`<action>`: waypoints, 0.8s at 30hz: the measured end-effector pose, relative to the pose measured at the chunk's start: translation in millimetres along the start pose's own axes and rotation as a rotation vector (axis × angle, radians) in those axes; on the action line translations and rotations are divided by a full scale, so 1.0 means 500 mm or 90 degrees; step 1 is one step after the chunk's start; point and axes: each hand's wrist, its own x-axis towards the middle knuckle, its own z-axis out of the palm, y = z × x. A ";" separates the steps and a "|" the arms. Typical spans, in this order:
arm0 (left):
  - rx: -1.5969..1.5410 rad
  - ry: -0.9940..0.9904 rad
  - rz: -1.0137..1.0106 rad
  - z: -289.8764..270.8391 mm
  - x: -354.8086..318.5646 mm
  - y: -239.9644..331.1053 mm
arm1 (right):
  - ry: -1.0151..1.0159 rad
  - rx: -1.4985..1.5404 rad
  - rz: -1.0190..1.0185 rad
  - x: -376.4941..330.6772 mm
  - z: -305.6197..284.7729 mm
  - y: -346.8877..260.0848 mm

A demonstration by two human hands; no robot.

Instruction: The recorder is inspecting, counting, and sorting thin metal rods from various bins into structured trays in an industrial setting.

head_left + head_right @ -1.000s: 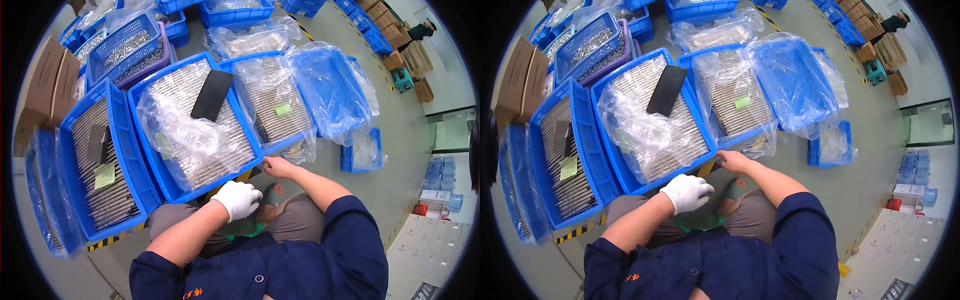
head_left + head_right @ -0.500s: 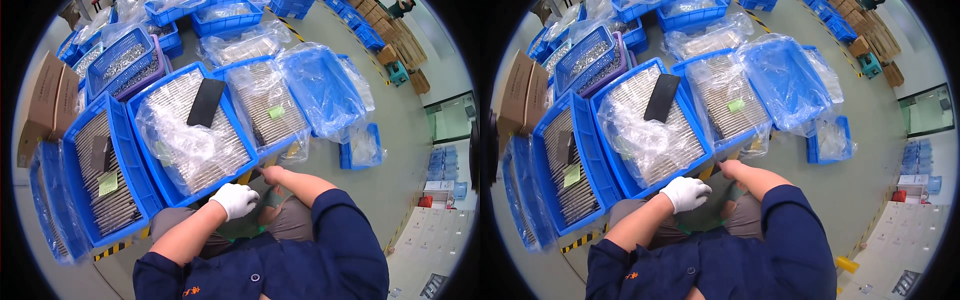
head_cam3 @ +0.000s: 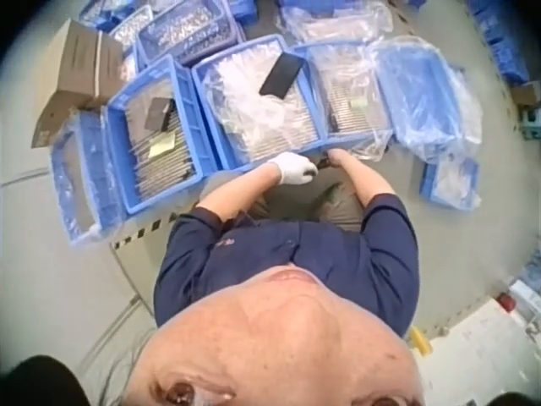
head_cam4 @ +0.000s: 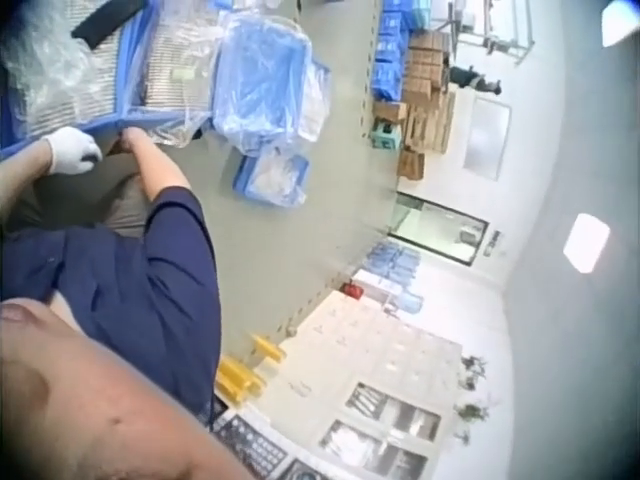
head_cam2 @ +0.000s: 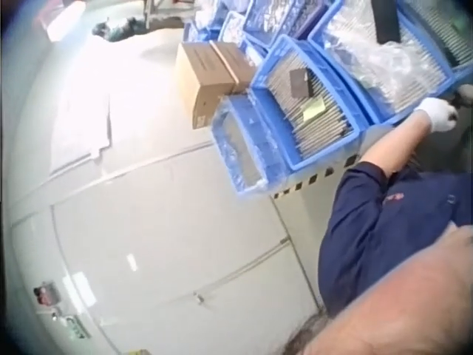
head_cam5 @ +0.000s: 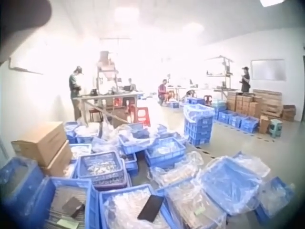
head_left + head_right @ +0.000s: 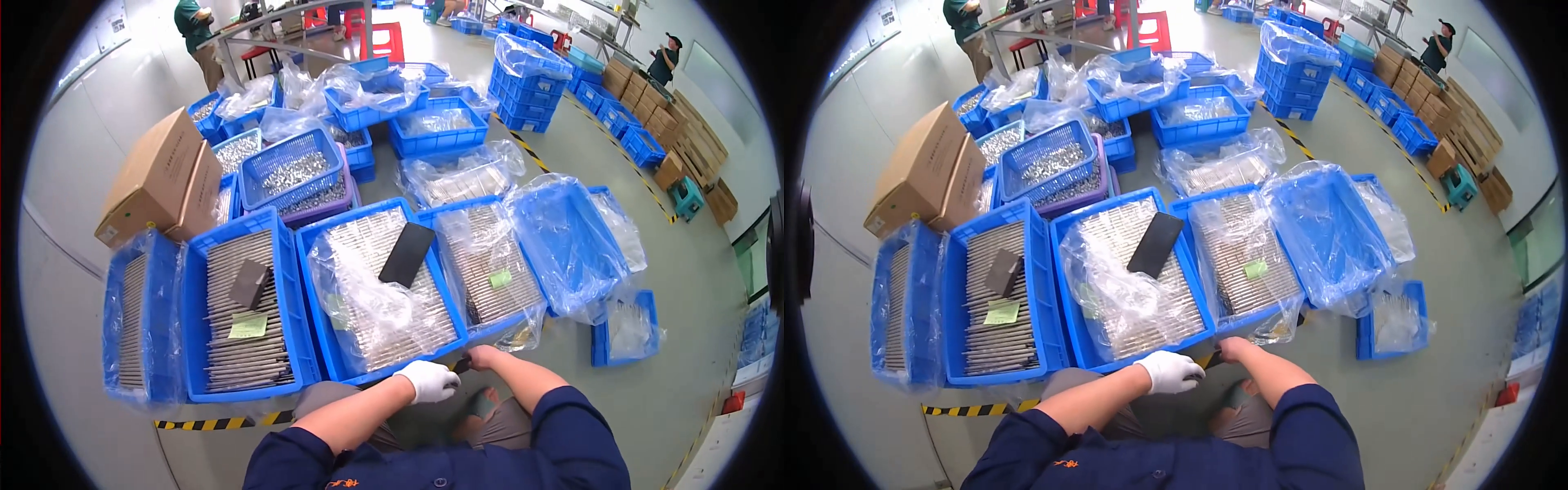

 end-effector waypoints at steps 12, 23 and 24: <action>-0.171 0.078 0.095 -0.021 -0.011 0.010 | 0.333 0.399 0.116 -0.138 -0.154 0.106; -0.004 0.239 0.088 -0.162 0.285 0.048 | 0.333 0.758 0.139 -0.105 -0.146 0.111; 0.021 0.242 0.073 -0.162 0.324 0.045 | 0.363 0.671 0.188 -0.090 -0.121 0.137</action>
